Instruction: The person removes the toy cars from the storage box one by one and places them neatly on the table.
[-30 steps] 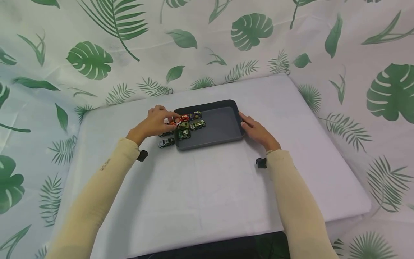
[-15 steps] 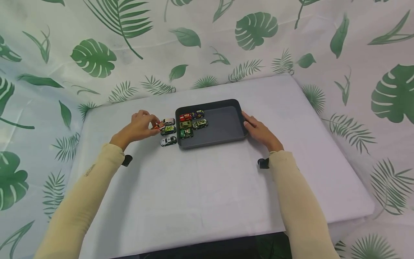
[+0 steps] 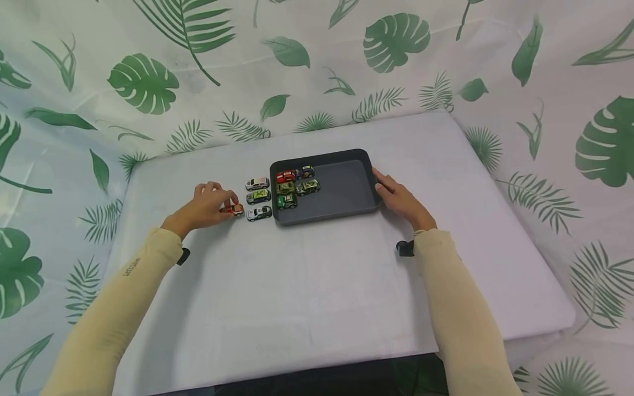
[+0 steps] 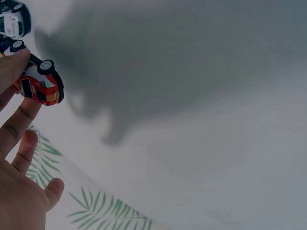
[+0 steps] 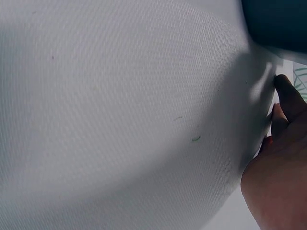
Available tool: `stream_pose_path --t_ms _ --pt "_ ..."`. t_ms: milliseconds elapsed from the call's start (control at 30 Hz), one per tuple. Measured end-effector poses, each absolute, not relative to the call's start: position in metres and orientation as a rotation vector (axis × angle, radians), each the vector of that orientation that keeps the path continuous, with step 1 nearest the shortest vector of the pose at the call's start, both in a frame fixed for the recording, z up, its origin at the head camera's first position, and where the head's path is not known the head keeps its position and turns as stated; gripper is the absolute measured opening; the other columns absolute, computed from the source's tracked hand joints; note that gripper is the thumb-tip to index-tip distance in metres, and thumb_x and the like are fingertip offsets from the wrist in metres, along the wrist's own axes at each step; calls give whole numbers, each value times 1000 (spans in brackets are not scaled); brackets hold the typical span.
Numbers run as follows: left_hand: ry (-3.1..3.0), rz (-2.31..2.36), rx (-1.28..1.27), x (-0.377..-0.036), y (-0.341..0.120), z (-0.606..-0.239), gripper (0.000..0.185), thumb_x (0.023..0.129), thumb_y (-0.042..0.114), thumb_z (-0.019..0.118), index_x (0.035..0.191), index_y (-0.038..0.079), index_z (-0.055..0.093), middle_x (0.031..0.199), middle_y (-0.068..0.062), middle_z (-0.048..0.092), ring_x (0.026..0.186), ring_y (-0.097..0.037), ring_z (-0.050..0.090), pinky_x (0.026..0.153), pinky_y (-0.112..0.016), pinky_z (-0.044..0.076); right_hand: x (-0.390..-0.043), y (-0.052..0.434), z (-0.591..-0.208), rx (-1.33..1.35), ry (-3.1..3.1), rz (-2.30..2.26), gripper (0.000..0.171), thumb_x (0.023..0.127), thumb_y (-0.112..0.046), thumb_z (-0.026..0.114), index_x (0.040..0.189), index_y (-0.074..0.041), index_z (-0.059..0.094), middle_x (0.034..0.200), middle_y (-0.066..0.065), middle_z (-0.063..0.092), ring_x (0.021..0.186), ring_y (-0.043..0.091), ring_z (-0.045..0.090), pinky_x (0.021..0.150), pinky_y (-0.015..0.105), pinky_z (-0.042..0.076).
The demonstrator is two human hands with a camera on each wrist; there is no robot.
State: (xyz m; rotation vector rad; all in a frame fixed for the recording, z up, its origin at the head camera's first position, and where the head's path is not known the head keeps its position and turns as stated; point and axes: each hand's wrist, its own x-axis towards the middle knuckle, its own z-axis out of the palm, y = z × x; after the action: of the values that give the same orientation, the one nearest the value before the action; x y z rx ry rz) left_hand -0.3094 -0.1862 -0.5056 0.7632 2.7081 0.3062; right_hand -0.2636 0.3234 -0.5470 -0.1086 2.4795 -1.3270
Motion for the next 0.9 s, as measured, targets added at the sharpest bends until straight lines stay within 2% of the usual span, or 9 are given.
stream_pose_path --t_ms 200,700,900 --pt "2678 309 778 -306 -188 -513 28 99 15 77 127 9 72 104 -8 71 144 -46 37 119 -73 10 -262 327 -547 -106 2490 -1313 61 118 -35 39 174 -27 13 179 5 8 164 32 2 129 55 6" --pt "2662 287 803 -304 -189 -517 26 100 15 76 126 13 72 105 -6 72 143 -45 37 118 -75 9 -263 328 -547 -113 2482 -1343 61 118 -36 39 173 -29 14 179 3 7 164 30 0 129 54 6" --pt "2671 300 755 -304 -191 -517 33 100 24 77 130 13 71 113 -11 73 144 -47 37 117 -75 12 -264 327 -549 -115 2481 -1340 61 118 -37 40 173 -30 15 179 4 8 164 31 0 129 55 5"
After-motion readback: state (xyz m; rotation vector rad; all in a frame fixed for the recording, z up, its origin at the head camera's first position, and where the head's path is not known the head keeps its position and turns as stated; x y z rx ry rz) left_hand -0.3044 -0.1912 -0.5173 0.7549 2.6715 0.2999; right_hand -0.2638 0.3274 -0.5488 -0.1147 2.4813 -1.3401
